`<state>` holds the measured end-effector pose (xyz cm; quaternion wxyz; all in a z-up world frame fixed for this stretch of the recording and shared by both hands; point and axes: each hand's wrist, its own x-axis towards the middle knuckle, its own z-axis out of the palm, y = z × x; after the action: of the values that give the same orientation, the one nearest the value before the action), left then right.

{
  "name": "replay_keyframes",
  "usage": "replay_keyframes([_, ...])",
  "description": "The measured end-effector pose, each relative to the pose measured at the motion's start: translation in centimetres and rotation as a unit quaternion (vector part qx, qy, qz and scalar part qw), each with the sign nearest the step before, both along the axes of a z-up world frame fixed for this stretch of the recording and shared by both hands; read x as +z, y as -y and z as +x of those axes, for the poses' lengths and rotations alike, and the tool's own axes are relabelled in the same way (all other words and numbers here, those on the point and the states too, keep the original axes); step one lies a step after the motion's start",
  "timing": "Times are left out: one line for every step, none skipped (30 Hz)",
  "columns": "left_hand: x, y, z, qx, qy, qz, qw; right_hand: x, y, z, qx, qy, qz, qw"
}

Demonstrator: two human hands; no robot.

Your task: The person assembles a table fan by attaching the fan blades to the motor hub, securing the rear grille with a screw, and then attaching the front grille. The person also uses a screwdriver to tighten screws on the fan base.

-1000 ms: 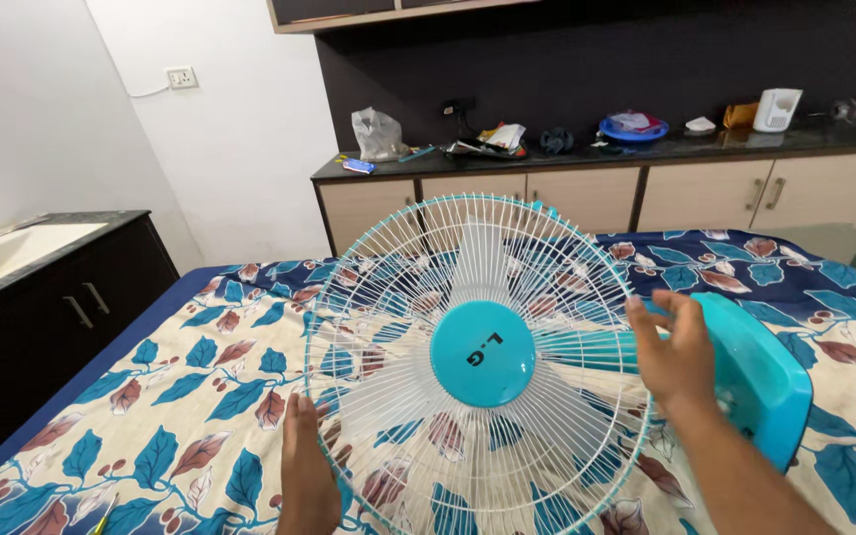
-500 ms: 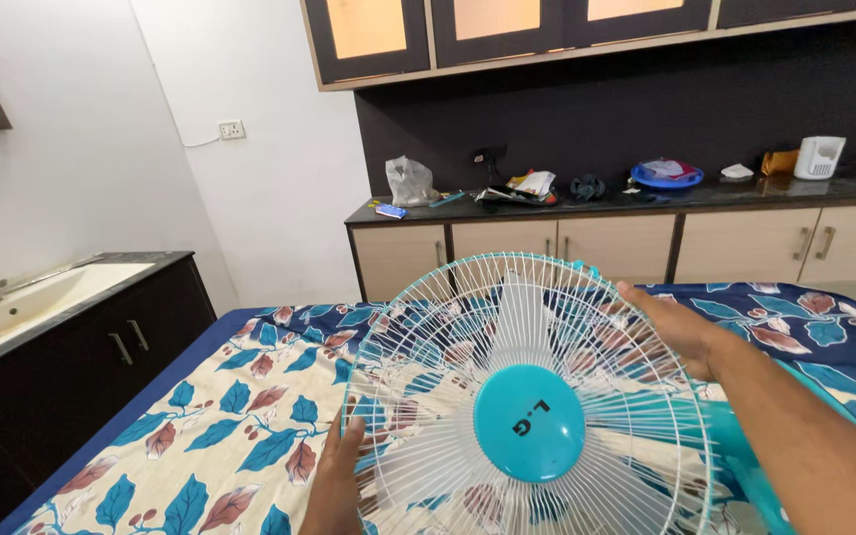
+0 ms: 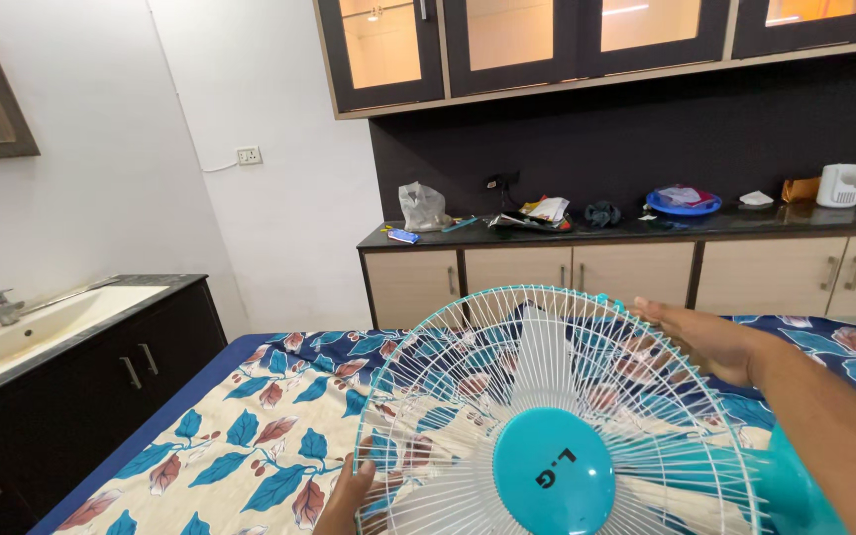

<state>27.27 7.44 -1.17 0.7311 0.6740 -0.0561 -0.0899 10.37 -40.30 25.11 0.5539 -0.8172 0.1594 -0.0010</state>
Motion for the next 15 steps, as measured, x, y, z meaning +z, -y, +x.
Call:
replay_keyframes([-0.7,-0.4,1.2,0.003,-0.005,0.015,1.0,0.4,-0.3,0.7,0.007,0.013,-0.016,1.0])
replay_keyframes([-0.7,-0.8,2.2,0.002,-0.018,0.029,0.999,0.8,-0.9,1.6,0.014,0.025,-0.033,0.999])
replay_keyframes([-0.5,-0.9,2.5,0.005,-0.059,0.036,0.998,1.1,-1.5,2.3,0.021,0.037,-0.049,0.998])
replay_keyframes([0.2,-1.0,2.3,0.002,-0.011,0.032,0.999,1.5,-2.1,3.1,0.024,0.017,-0.052,0.998])
replay_keyframes([1.2,-1.1,1.6,-0.003,0.037,0.03,0.999,1.9,-2.6,3.7,0.024,-0.004,-0.055,0.998])
replay_keyframes([2.5,-1.1,0.6,-0.008,0.084,0.027,0.996,2.1,-3.0,4.2,0.024,-0.024,-0.057,0.998])
replay_keyframes([3.8,-0.6,-0.5,-0.003,0.064,0.04,0.997,2.3,-3.1,4.4,0.03,-0.019,-0.081,0.996])
replay_keyframes([5.2,-0.1,-1.6,0.002,0.043,0.053,0.998,2.4,-3.3,4.7,0.036,-0.015,-0.106,0.994])
replay_keyframes([6.5,0.3,-2.8,0.008,0.023,0.066,0.998,2.4,-3.5,5.0,0.043,-0.011,-0.131,0.99])
replay_keyframes([7.6,0.5,-3.9,0.005,0.017,0.051,0.999,2.2,-3.5,5.1,0.048,0.0,-0.141,0.989])
replay_keyframes([8.7,0.6,-4.6,0.002,0.013,0.036,0.999,2.0,-3.5,5.2,0.053,0.011,-0.149,0.987])
replay_keyframes([9.5,0.8,-5.1,-0.001,0.009,0.022,1.0,1.8,-3.4,5.2,0.059,0.023,-0.158,0.985])
replay_keyframes([10.1,1.1,-5.6,0.007,0.011,0.027,1.0,1.7,-3.4,5.2,0.052,0.021,-0.15,0.987])
replay_keyframes([10.4,1.3,-6.0,0.015,0.014,0.032,0.999,1.6,-3.4,5.2,0.046,0.02,-0.142,0.989])
replay_keyframes([10.7,1.2,-6.3,0.025,0.016,0.039,0.999,1.5,-3.5,5.1,0.041,0.019,-0.133,0.99])
